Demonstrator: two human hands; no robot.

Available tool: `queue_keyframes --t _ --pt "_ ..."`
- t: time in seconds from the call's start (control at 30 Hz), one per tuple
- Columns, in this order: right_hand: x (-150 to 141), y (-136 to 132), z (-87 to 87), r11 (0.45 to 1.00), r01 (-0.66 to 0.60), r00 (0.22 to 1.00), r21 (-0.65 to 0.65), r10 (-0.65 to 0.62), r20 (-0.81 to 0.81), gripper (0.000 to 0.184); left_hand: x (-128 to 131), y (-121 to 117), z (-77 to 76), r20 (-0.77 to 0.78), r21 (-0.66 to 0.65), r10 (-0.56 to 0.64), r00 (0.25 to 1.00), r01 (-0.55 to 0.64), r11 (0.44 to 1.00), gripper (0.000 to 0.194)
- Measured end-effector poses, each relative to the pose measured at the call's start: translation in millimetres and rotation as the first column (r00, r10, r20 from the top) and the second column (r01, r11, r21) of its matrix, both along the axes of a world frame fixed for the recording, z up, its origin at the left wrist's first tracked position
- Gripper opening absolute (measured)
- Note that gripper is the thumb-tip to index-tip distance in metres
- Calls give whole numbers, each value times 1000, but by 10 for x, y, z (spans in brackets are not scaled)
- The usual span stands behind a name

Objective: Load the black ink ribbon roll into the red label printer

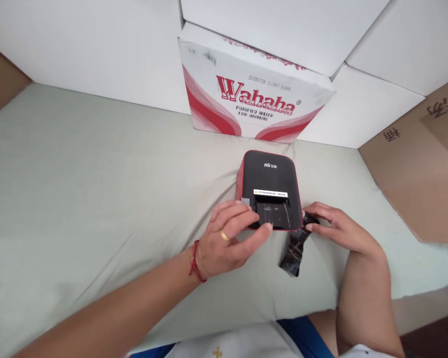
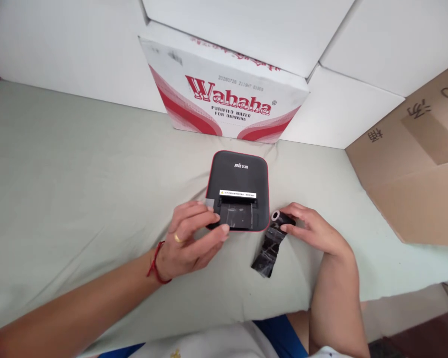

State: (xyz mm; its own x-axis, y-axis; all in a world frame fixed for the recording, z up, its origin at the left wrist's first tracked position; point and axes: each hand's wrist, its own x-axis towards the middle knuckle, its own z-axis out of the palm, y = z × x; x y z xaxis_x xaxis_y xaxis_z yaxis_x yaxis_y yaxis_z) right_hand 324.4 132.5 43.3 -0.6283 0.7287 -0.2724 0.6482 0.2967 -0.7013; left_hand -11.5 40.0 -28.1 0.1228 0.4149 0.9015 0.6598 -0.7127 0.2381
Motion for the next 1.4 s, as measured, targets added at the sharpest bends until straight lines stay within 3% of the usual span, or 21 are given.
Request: queue_keyframes --t 0.17,0.23,0.33,0.4,0.5,0.67,0.83,0.93,1.0,1.07,1.13,1.23,1.3,1.4 --pt "-138 -7 -82 998 13 999 59 -15 38 38 -111 -6 -39 171 -199 25 985 9 980 37" --pt "-168 -16 -103 997 20 998 69 -25 61 38 -150 26 -66 312 -364 67 948 55 930 37" --pt "-185 -24 -124 998 36 995 59 -41 89 40 -182 140 -116 608 -579 106 787 348 738 53" --pt "-187 -25 -134 997 55 995 55 -60 84 41 -192 234 -128 754 -568 102 649 566 597 72" --pt "-189 -22 -151 996 82 994 45 -85 64 41 -203 340 -84 824 -526 103 557 685 504 94" --pt "-207 12 -186 994 108 994 -17 -108 33 42 -226 399 -18 847 -499 71 527 740 450 109" --pt "-176 -2 -36 998 40 998 -39 -38 42 52 -228 438 -170 848 -487 33 530 753 443 101" --pt "-166 -75 246 990 100 994 102 -104 27 49 -210 467 -289 857 -451 -4 515 754 478 89" --pt "-242 -109 459 935 250 968 252 -247 -45 46 -196 473 -333 857 -428 -40 514 753 500 80" --pt "-419 -100 632 882 297 955 367 -278 -105 43 -186 468 -346 848 -429 -55 527 744 512 78" --pt "-685 -42 735 884 168 986 436 -148 -82 36 -181 457 -338 841 -446 -39 540 730 517 81" --pt "-1138 103 769 868 -106 990 486 46 136 32 -179 443 -323 839 -451 -30 543 725 521 84" --pt "-1406 203 747 852 -229 933 470 54 357 29 -177 438 -317 842 -442 -38 538 729 522 82" --pt "-1705 310 703 864 -335 774 375 25 633 27 -169 440 -306 844 -436 -47 534 735 520 77"
